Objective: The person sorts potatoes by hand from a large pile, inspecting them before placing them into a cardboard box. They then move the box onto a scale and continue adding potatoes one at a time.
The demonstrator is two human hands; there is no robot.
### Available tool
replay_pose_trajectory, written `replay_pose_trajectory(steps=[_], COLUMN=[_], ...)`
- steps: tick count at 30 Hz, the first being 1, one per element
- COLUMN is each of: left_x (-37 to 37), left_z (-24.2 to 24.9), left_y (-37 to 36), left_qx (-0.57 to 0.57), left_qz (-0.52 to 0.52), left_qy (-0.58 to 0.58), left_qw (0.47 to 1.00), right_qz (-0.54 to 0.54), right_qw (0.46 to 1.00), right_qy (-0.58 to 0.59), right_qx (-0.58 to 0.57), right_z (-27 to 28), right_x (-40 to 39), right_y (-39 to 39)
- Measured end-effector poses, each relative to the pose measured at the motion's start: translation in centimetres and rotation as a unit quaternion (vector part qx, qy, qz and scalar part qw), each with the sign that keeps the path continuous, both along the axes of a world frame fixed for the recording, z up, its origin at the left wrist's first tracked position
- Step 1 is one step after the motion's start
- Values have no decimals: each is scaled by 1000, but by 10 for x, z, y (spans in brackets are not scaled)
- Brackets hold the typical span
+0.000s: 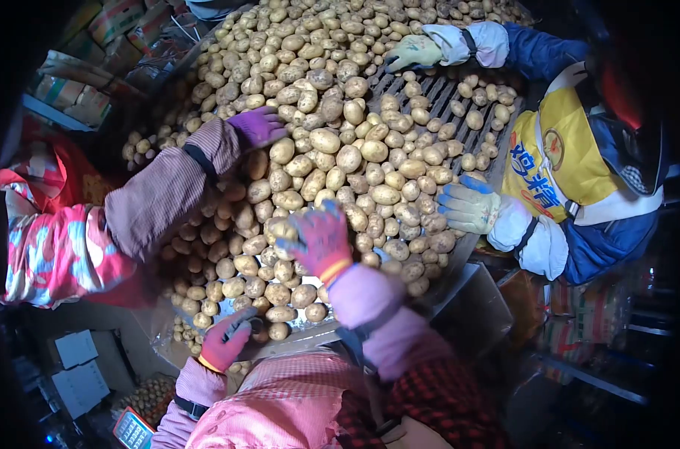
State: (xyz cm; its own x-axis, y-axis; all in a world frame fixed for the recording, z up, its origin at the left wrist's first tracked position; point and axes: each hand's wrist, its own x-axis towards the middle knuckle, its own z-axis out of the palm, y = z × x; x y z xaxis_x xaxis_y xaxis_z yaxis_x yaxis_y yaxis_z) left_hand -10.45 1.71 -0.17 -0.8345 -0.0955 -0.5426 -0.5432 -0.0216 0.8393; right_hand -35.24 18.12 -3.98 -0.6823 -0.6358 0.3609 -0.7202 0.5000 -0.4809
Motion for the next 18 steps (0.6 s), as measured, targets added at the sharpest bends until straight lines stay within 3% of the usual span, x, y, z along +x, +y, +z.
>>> replay_pose_trajectory(steps=[2, 4, 5, 8, 9, 11, 12, 15, 16, 18], left_x=[-14, -45, -56, -54, -49, -36, -36, -41, -40, -37], left_z=[4, 23, 23, 22, 11, -8, -5, 13, 12, 17], left_y=[9, 17, 20, 0, -5, -11, -11, -4, -5, -5], left_qx=[292, 429, 135, 452, 452, 580, 577, 503, 504, 462], left_qz=[156, 201, 102, 147, 148, 247, 251, 270, 256, 256], left_qy=[19, -28, 61, 17, 16, 9, 11, 1, 4, 9], left_qw=[943, 880, 984, 880, 879, 776, 777, 821, 825, 849], right_qz=[6, 93, 123, 61, 2, -118, -159, -135, -121, -94], right_qw=[998, 990, 986, 982, 993, 993, 986, 985, 976, 947], right_qy=[-56, -77, -78, -153, -78, -16, 5, 78, 26, -112], right_qx=[-8, -78, -86, -94, -90, -3, 59, 69, 177, 285], right_z=[15, 7, 18, 37, 33, 20, 8, 8, -9, 16], right_x=[35, 67, 73, 20, 1, -36, -57, -125, -145, -149], right_y=[5, -1, -2, 8, 15, 24, 17, -22, -35, -48])
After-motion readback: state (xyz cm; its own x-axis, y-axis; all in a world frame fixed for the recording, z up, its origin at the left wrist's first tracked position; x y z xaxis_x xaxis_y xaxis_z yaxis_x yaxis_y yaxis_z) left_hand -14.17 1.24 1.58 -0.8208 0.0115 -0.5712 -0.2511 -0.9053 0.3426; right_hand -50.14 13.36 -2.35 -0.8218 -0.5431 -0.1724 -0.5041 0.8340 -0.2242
